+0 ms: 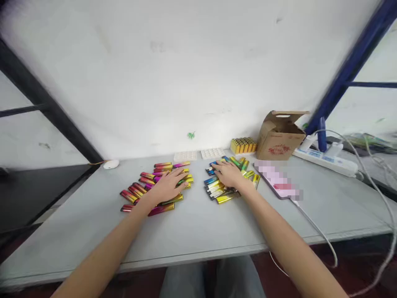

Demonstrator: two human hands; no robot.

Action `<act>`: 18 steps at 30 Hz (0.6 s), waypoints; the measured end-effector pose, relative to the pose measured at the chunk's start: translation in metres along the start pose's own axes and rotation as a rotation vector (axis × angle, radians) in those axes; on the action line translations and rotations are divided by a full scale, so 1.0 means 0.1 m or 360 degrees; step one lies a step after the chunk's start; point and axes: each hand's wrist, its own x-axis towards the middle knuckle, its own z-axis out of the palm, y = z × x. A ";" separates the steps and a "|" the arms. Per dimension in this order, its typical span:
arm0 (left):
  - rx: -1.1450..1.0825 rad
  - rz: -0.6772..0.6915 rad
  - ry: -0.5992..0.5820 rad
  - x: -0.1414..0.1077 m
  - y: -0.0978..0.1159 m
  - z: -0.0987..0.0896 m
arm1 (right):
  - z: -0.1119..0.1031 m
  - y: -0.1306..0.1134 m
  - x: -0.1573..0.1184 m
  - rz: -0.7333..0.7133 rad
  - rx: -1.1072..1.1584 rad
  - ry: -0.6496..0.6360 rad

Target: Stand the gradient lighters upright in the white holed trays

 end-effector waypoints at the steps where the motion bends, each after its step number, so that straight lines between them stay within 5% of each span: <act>1: -0.0005 -0.0007 0.0002 0.00 0.01 0.00 | -0.01 0.00 0.00 0.0011 0.0005 0.0019; 8: -0.0005 -0.0022 0.0031 0.00 0.04 0.01 | -0.04 -0.02 -0.01 -0.0050 0.0024 0.0212; 13: 0.0033 -0.0017 0.0032 0.00 0.04 0.03 | -0.04 -0.06 -0.01 -0.0273 0.0092 0.0038; 18: 0.0053 -0.0025 0.0033 0.00 0.04 0.05 | -0.06 -0.09 -0.01 -0.0257 0.0105 -0.0042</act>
